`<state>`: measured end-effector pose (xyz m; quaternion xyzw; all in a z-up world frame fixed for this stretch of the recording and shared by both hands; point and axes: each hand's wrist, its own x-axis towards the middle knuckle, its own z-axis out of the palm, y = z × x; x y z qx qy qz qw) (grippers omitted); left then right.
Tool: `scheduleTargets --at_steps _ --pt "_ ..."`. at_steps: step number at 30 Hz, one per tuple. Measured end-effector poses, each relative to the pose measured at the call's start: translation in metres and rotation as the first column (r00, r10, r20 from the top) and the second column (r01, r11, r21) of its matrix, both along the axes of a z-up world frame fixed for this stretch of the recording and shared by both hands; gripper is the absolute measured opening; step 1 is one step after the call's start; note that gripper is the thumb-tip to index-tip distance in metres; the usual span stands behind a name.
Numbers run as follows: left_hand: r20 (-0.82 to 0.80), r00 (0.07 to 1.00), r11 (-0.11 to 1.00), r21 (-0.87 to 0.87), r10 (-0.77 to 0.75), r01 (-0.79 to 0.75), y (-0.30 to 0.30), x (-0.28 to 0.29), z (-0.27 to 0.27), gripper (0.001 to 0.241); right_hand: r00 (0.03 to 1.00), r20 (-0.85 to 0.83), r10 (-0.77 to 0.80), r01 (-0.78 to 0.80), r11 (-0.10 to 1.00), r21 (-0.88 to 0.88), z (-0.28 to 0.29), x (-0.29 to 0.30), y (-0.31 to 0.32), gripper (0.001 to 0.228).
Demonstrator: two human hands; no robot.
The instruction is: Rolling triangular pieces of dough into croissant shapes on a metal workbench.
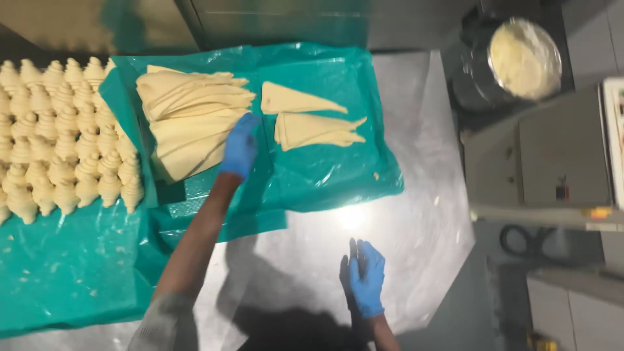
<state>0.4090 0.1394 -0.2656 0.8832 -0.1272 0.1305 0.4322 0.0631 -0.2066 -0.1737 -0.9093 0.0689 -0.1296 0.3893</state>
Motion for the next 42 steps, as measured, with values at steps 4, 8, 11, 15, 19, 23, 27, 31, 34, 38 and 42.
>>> scheduleTargets --at_steps 4,8,11,15,19,23,27,31,34,38,42 --pt "-0.171 0.943 0.953 0.152 0.286 -0.262 -0.056 0.059 -0.02 0.036 0.997 -0.024 0.078 -0.08 0.985 -0.151 -0.012 0.003 -0.034 0.051" --pt "-0.009 0.919 0.804 0.489 0.393 -0.339 -0.111 0.053 0.014 0.025 0.992 0.035 0.12 -0.112 0.98 -0.166 0.002 0.009 -0.035 0.056" --pt "-0.024 0.89 0.726 0.588 0.456 -0.356 -0.128 0.063 0.003 0.025 0.994 0.053 0.094 -0.088 0.991 -0.099 0.008 0.019 -0.04 0.058" --pt "-0.056 0.891 0.647 0.708 0.451 -0.283 -0.132 0.07 -0.014 0.031 0.997 0.015 0.071 -0.07 0.997 -0.033 0.015 0.005 -0.041 0.057" --pt "-0.092 0.88 0.648 0.713 0.466 -0.268 -0.145 0.087 -0.025 0.031 0.999 0.006 0.047 -0.046 0.998 -0.042 0.009 0.01 -0.047 0.057" --pt "-0.135 0.824 0.554 0.798 0.55 -0.238 -0.153 0.097 0.002 0.041 0.996 -0.055 0.075 -0.079 0.994 -0.075 0.007 0.011 -0.047 0.055" --pt "-0.275 0.752 0.635 0.735 0.6 -0.237 -0.146 0.097 0.026 0.045 0.991 -0.099 0.086 -0.097 0.989 -0.111 0.003 0.003 -0.046 0.056" --pt "-0.436 0.675 0.742 0.62 0.595 -0.254 -0.133 0.099 0.053 0.048 0.992 -0.1 0.077 -0.086 0.992 -0.093 0.009 0.008 -0.041 0.061" --pt "-0.57 0.593 0.81 0.515 0.569 -0.281 -0.128 0.082 0.053 0.052 0.989 -0.131 0.07 -0.08 0.994 -0.075 0.017 0.004 -0.041 0.063" --pt "-0.729 0.487 0.872 0.344 0.482 -0.347 -0.128 0.076 0.041 0.059 0.993 -0.071 0.098 -0.104 0.991 -0.086 0.01 -0.001 -0.043 0.064" --pt "-0.843 0.405 0.891 0.171 0.353 -0.421 -0.11 0.107 -0.019 0.067 0.992 -0.045 0.114 -0.117 0.992 -0.056 0.018 0.002 -0.046 0.065"
